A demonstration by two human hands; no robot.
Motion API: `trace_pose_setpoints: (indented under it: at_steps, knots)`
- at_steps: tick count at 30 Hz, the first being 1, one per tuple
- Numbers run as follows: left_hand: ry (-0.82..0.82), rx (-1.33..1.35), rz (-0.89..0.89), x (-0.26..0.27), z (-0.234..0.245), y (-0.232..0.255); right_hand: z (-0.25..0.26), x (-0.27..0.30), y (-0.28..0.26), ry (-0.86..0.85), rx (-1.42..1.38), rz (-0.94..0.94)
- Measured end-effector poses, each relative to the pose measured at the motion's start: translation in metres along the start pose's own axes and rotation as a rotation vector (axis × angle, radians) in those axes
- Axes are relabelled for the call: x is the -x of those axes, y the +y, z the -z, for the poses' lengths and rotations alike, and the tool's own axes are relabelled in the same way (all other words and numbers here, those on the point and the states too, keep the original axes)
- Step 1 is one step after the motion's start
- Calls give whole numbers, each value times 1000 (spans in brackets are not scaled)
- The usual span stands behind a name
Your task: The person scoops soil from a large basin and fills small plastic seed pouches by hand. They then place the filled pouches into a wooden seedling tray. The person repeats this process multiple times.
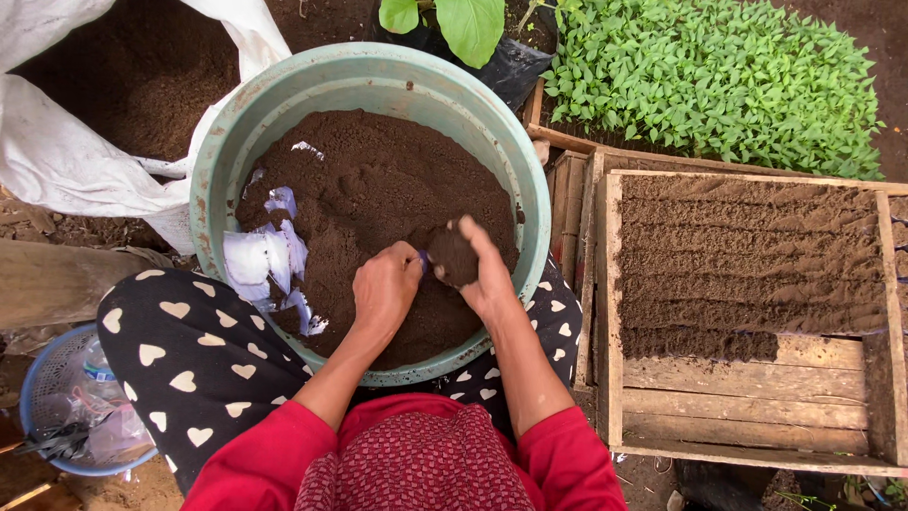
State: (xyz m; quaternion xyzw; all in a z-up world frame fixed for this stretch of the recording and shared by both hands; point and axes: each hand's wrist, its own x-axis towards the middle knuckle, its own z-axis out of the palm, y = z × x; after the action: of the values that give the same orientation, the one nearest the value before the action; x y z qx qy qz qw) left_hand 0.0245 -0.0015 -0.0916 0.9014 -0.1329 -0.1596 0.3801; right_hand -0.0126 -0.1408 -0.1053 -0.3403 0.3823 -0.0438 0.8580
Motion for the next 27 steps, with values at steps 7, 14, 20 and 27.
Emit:
trace_pose_setpoints:
  at_steps: [7,14,20,27]
  knots:
    - [-67,-160,3,-11,-25,-14,-47,-10,-5,-81,-138,155]
    - [-79,-28,49,-5,-17,-25,-52,-23,9,-168,27,338]
    - [-77,118,93,2,6,-5,-50,-21,17,-150,162,319]
    - [-100,189,118,1,0,-16,-54,27,-5,-276,696,352]
